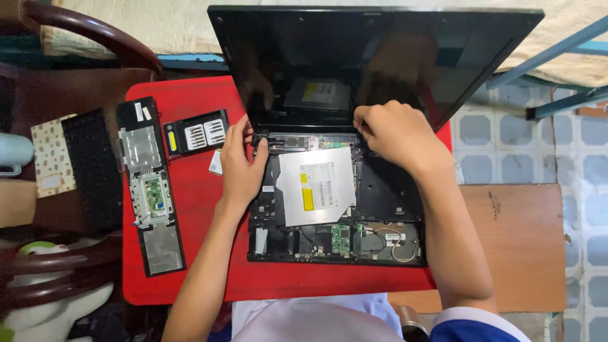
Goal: Disconnecting internal ribbon cables and removing the optical drive from a disassembled laptop.
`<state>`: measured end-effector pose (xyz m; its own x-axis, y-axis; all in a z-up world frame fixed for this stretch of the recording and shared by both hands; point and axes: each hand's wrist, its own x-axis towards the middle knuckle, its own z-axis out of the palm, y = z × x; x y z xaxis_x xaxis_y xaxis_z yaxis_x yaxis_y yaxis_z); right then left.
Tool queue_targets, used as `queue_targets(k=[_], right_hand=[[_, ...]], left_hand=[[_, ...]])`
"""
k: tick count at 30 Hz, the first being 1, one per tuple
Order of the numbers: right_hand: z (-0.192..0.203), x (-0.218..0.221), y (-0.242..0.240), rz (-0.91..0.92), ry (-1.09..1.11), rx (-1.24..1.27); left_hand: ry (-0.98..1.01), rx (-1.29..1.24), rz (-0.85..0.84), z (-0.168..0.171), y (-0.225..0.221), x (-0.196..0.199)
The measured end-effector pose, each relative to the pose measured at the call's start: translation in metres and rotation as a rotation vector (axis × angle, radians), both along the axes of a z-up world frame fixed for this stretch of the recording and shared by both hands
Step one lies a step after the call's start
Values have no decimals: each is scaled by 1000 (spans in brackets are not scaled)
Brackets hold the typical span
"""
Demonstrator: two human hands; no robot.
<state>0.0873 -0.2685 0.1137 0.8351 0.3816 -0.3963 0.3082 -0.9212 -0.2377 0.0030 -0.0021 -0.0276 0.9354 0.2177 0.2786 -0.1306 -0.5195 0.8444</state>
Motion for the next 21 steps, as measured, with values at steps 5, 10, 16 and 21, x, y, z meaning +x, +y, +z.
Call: queue_targets(k=[5, 10, 16, 21], right_hand=[[-9, 1, -4, 0, 0, 7], [-6, 2, 0, -10, -23, 19], [-3, 0, 2, -26, -4, -7], [-6, -1, 1, -31, -7, -17]], left_hand=[[17, 19, -16, 0, -1, 0], [-23, 0, -17, 4, -1, 2], [-12, -16, -14, 11, -3, 1], [14, -19, -14, 6, -2, 0]])
